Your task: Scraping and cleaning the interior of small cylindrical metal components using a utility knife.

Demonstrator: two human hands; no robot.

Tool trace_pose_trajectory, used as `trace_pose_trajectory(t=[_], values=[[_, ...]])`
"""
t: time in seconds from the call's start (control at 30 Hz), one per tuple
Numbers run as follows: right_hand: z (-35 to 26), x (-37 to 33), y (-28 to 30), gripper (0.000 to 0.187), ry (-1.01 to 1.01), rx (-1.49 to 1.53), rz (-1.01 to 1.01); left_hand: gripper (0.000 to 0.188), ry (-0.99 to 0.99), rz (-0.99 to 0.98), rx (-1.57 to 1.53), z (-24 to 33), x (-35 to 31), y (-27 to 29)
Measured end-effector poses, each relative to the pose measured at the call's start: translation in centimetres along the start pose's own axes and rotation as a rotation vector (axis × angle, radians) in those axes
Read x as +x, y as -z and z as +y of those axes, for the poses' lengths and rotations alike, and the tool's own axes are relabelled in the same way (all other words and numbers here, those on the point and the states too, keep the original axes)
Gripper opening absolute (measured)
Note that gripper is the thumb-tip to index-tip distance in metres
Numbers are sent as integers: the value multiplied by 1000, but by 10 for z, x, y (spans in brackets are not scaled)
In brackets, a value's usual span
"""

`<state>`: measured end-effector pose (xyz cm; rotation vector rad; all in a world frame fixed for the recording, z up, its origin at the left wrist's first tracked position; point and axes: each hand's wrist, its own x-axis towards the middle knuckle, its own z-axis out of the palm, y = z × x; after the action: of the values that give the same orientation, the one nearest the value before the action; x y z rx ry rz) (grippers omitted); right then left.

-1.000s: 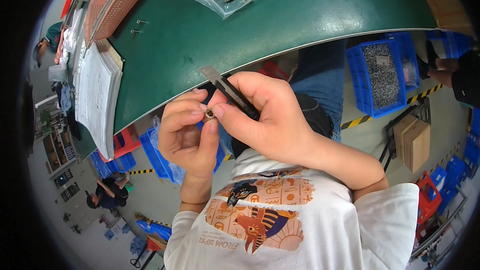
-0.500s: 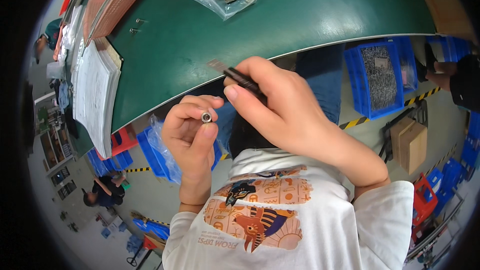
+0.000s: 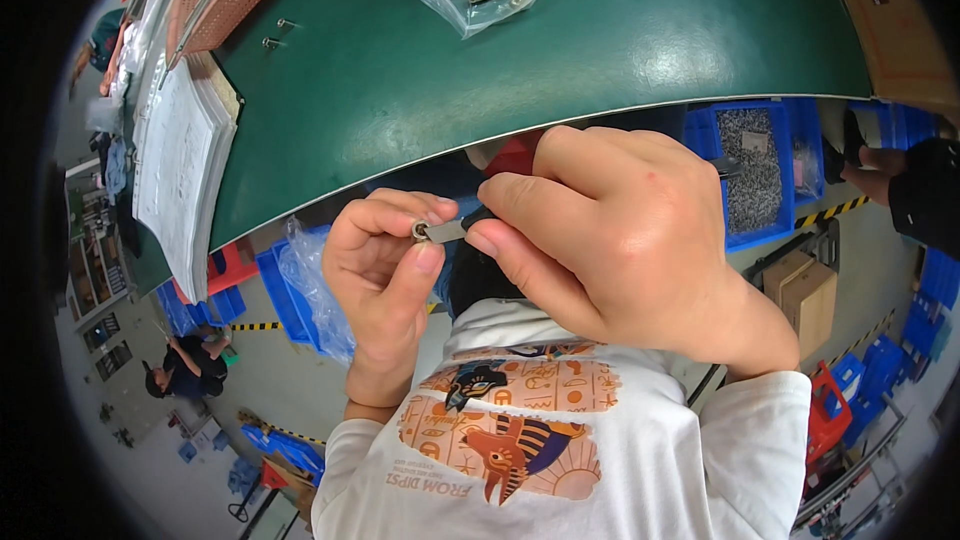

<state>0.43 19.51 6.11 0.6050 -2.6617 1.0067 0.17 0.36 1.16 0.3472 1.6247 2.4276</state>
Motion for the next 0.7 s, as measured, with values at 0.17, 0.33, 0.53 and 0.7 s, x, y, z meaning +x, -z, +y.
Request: trace_pose_trajectory(t=[0.17, 0.33, 0.53, 0.7], values=[[-1, 2, 0, 18, 4, -26, -26, 25, -65, 28, 81, -1, -3, -1], [-5, 2, 1, 17, -1, -60, -35, 25, -107, 20, 116, -3, -4, 2], [-7, 1, -2, 19, -4, -66, -18, 24, -133, 26, 121, -5, -4, 3], [-6, 0, -5, 22, -18, -1, 21, 24, -155, 20, 46, -6, -4, 4]])
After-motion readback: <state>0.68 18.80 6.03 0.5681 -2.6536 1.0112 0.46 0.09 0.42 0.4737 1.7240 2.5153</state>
